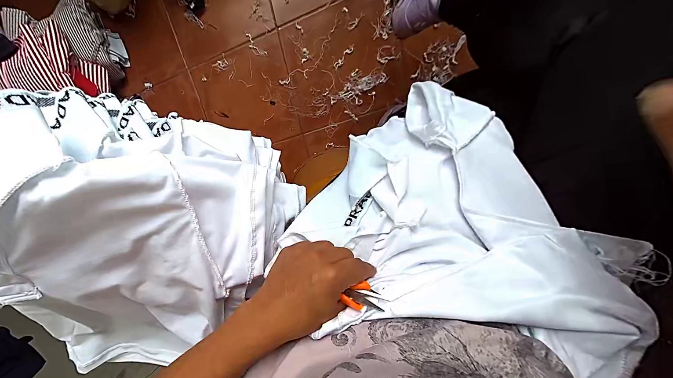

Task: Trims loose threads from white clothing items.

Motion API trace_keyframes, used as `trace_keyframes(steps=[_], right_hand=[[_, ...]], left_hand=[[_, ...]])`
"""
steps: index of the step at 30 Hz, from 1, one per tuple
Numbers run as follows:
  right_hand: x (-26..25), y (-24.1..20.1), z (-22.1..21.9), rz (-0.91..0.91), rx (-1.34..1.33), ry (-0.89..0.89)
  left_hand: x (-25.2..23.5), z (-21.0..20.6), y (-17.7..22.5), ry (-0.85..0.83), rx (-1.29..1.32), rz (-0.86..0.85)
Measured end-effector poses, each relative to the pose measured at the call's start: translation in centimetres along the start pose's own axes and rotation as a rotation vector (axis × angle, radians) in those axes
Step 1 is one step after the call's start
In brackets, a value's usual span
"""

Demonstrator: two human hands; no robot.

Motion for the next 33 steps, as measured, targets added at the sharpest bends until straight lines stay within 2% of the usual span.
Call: trace_keyframes(steps=[2, 4, 7, 11, 14, 17, 21, 24, 25, 28, 30, 33], right_hand=[[2.8, -0.2, -0.6, 0.001, 0.117, -0.109], [6.2, 0.7, 0.1, -0.113, 0.185, -0.136], [11.0, 2.6, 2.1, -0.348, 0.132, -0.104], [15.7, 3.9, 2.5, -0.544, -0.036, 0.017], [16.4, 3.5, 2.1, -0.53, -0.119, 0.124], [16.3, 2.8, 0.9, -0.484, -0.159, 0.158], [16.9, 1.7, -0.3, -0.5, -0.371, 0.185], [18.2, 1.4, -0.8, -0.547, -0.593, 0.159], [18.7, 1.4, -1.0, -0.554, -0.566, 0.143], [19.3, 1.0, -0.9, -0.49, -0.146, 0.245], [18.5, 1.0, -0.8, -0.391, -0.047, 0.329], [16.9, 1.4, -0.8, -0.292, -0.042, 0.374]], left_hand=[[-0.1, 0.0, 0.0, -0.029, 0.004, 0.004], [-0.2, 0.3, -0.2, -0.04, 0.015, 0.0], [-0.8, 1.7, -1.1, -0.023, -0.013, 0.018], [-3.8, 4.8, -2.9, 0.125, -0.181, 0.128], [-7.5, 6.5, -2.4, 0.25, -0.229, 0.113], [-11.4, 5.7, 1.1, 0.302, -0.096, -0.028], [-14.9, 0.6, 6.4, 0.119, 0.154, -0.229], [-15.8, -3.0, 8.1, -0.09, 0.189, -0.231], [-16.0, -3.9, 8.2, -0.159, 0.173, -0.201], [-15.8, -5.8, 7.6, -0.325, 0.126, -0.089], [-15.5, -6.3, 7.5, -0.348, 0.144, -0.053], [-15.7, -6.7, 7.7, -0.287, 0.203, -0.025]])
Point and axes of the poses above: each hand's wrist, its own x-axis away from the middle knuckle, its own z-axis out of the back of the hand, y = z × x, the point moved 7 cm from there along -x, towards the middle knuckle, and after that the axes turned 11 degrees about -x, right-handed, at the moved point
